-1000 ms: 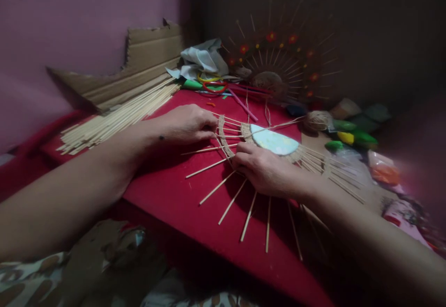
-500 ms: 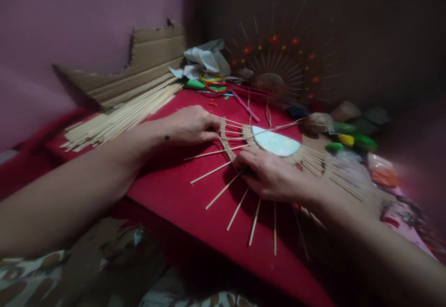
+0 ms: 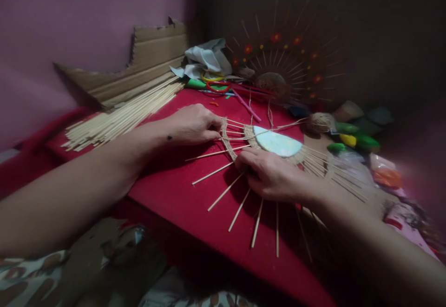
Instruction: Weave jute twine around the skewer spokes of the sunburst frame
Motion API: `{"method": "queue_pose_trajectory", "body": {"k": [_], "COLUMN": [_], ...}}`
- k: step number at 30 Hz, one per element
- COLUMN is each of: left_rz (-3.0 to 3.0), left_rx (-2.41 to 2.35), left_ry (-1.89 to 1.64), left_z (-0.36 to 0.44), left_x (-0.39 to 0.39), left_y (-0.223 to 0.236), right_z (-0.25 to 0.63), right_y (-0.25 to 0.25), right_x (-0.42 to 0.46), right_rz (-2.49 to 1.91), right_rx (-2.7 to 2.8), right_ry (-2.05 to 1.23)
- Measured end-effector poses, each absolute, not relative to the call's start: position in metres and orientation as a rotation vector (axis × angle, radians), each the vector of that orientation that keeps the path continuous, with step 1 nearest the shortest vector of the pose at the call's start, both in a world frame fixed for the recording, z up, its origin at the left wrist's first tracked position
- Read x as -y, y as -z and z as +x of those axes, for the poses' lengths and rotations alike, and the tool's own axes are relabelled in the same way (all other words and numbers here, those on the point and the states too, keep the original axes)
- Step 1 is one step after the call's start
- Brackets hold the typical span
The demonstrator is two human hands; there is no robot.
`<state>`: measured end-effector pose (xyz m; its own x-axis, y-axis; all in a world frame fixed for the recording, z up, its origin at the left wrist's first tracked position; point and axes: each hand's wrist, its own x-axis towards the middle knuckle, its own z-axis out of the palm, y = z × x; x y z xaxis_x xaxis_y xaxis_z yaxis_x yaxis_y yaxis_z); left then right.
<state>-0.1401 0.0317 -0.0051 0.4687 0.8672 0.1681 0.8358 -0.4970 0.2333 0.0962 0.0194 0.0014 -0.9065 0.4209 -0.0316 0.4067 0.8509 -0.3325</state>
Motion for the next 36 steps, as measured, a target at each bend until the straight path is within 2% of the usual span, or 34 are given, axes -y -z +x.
{"method": "queue_pose_trajectory", "body": {"k": [10, 17, 36], "left_rz": [2.590, 2.603, 2.618], "left_rx": [-1.547, -1.613, -1.618], "left_ry": [-0.275, -0.176, -0.237], "left_z": [-0.141, -0.142, -0.140], "left_x": [-0.031, -0.035, -0.033], "left_y": [0.004, 0.007, 0.006], "right_z": [0.098, 0.086, 0.049], "right_y": [-0.006, 0.005, 0.019], "right_x": [-0.022, -0.036, -0.040], "right_rz": [-0.733, -0.718, -0.965], "right_rx": [2.840, 2.679, 2.771], "right_ry": [-0.708, -0.374, -0.119]}}
